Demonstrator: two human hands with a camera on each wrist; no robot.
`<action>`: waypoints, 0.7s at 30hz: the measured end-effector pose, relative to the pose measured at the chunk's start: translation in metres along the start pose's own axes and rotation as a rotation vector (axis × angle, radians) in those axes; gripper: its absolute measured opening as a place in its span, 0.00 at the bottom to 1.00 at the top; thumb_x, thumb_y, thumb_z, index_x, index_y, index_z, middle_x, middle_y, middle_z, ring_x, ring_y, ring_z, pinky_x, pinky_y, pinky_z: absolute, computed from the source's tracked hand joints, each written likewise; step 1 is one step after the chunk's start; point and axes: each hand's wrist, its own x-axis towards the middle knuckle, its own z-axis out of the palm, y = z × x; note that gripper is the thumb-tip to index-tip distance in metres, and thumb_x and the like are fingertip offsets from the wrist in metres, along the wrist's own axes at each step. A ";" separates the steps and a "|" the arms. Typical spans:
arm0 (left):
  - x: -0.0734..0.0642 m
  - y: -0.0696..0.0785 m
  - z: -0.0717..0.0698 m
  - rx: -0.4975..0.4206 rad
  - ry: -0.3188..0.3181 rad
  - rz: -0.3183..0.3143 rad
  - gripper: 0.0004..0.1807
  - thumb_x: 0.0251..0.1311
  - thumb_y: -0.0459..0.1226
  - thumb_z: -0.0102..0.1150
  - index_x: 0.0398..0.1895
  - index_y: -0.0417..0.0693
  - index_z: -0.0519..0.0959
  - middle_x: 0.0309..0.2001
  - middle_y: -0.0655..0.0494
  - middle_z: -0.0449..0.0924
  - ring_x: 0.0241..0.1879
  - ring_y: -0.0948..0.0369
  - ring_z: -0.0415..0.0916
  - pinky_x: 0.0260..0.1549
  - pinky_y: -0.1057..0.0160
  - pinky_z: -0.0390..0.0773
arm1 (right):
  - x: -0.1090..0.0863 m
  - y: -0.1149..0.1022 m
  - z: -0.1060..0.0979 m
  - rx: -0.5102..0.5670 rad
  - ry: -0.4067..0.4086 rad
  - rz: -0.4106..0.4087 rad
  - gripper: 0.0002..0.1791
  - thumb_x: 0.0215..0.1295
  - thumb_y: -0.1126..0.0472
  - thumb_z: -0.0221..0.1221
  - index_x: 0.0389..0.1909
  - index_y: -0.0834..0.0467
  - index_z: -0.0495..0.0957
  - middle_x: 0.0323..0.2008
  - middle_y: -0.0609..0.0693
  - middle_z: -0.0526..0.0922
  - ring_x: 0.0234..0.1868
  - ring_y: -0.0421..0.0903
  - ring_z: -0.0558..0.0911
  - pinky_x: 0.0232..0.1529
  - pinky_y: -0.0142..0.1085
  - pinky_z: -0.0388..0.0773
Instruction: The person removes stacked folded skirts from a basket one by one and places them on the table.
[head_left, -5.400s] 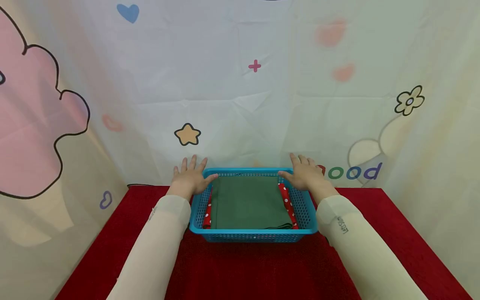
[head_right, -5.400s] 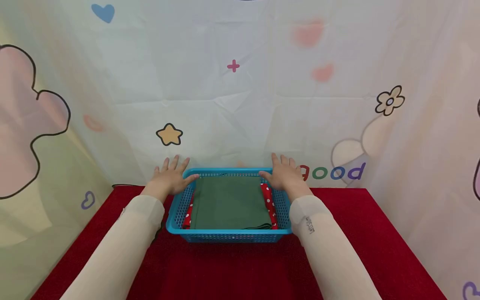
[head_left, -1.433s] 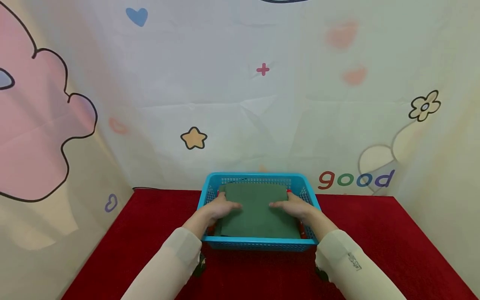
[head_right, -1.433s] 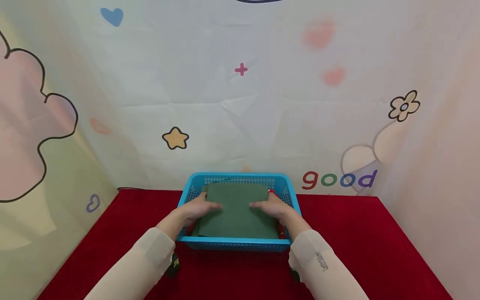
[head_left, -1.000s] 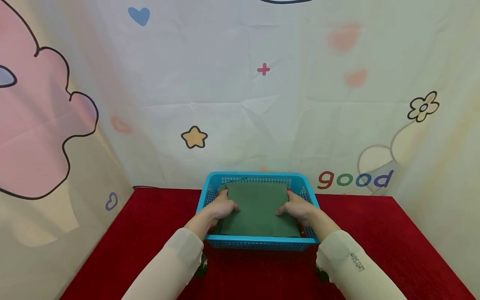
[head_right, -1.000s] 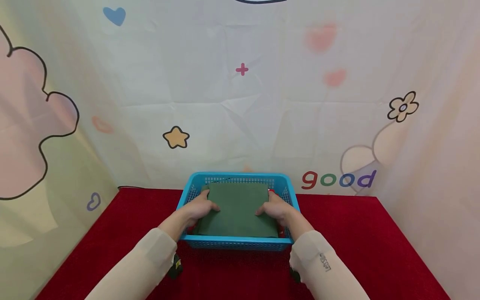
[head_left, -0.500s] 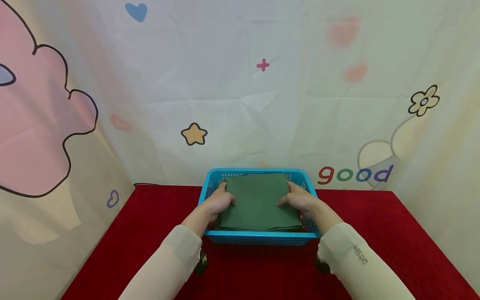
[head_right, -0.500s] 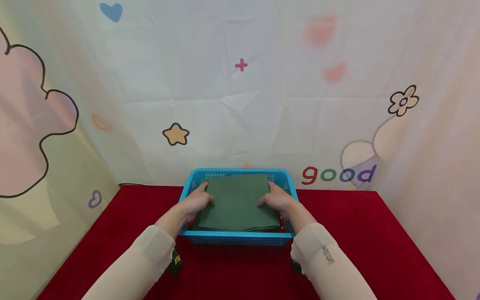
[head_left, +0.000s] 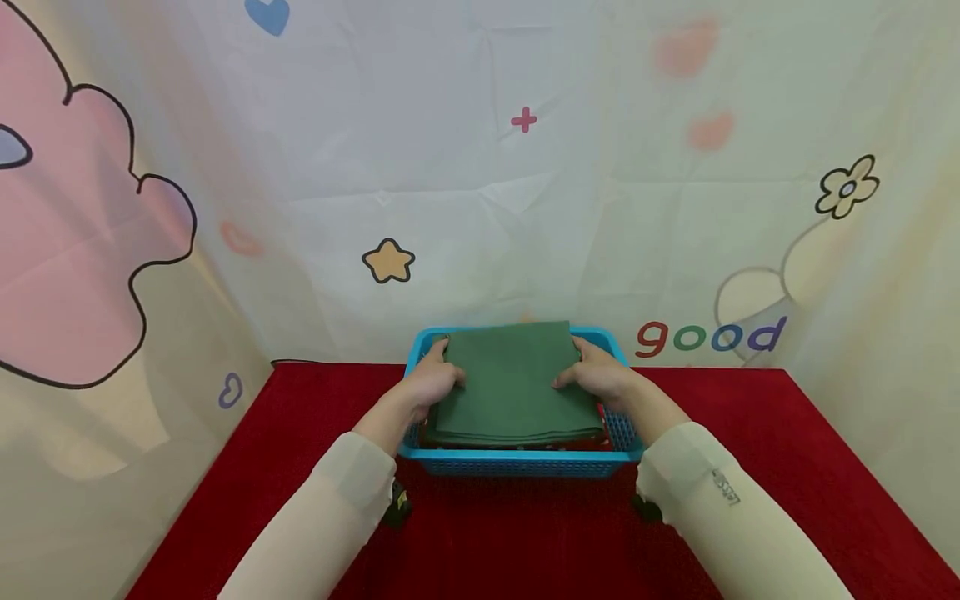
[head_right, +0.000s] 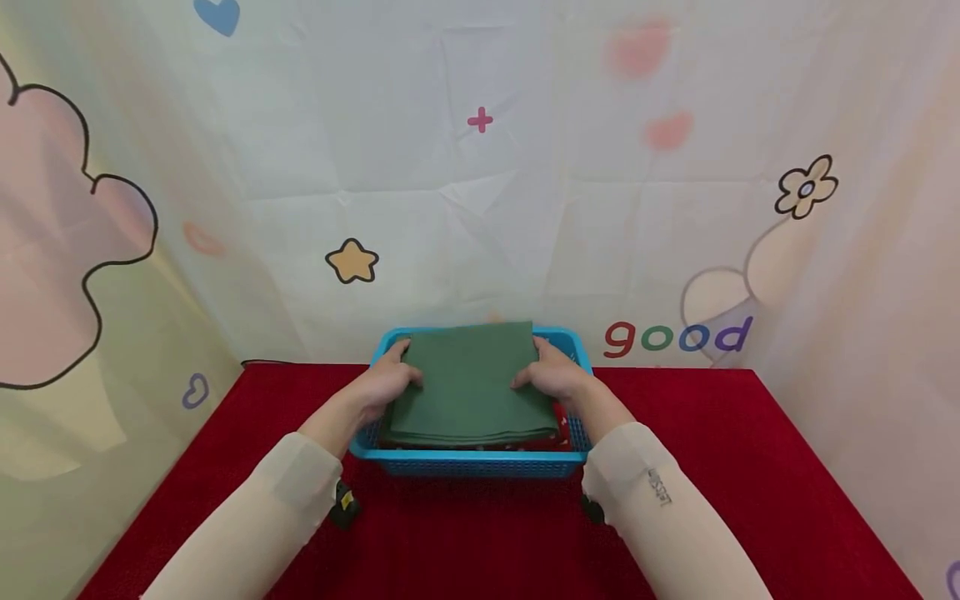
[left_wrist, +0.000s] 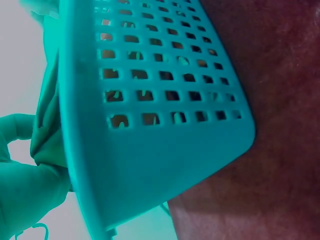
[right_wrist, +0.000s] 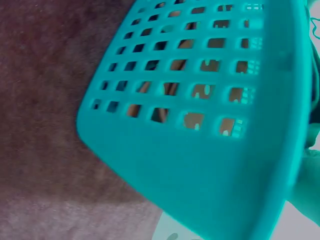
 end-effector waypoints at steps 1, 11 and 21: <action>-0.001 0.002 -0.002 -0.001 0.001 0.000 0.46 0.69 0.32 0.49 0.86 0.54 0.38 0.83 0.41 0.41 0.78 0.38 0.50 0.70 0.26 0.59 | 0.000 -0.002 0.000 -0.002 -0.001 -0.001 0.52 0.70 0.68 0.59 0.84 0.55 0.35 0.77 0.65 0.57 0.74 0.66 0.65 0.69 0.64 0.71; -0.007 0.015 -0.019 0.005 -0.007 0.000 0.47 0.67 0.32 0.48 0.85 0.56 0.37 0.82 0.42 0.44 0.77 0.39 0.50 0.71 0.27 0.57 | -0.001 -0.020 0.008 -0.008 0.000 -0.012 0.54 0.70 0.67 0.59 0.85 0.52 0.33 0.81 0.62 0.51 0.77 0.66 0.60 0.73 0.66 0.65; -0.020 0.020 -0.041 0.015 -0.007 0.016 0.46 0.68 0.32 0.47 0.85 0.53 0.37 0.82 0.42 0.44 0.76 0.39 0.51 0.70 0.27 0.60 | -0.003 -0.035 0.026 0.030 -0.021 -0.045 0.51 0.71 0.66 0.58 0.85 0.52 0.36 0.79 0.62 0.55 0.75 0.65 0.63 0.70 0.63 0.70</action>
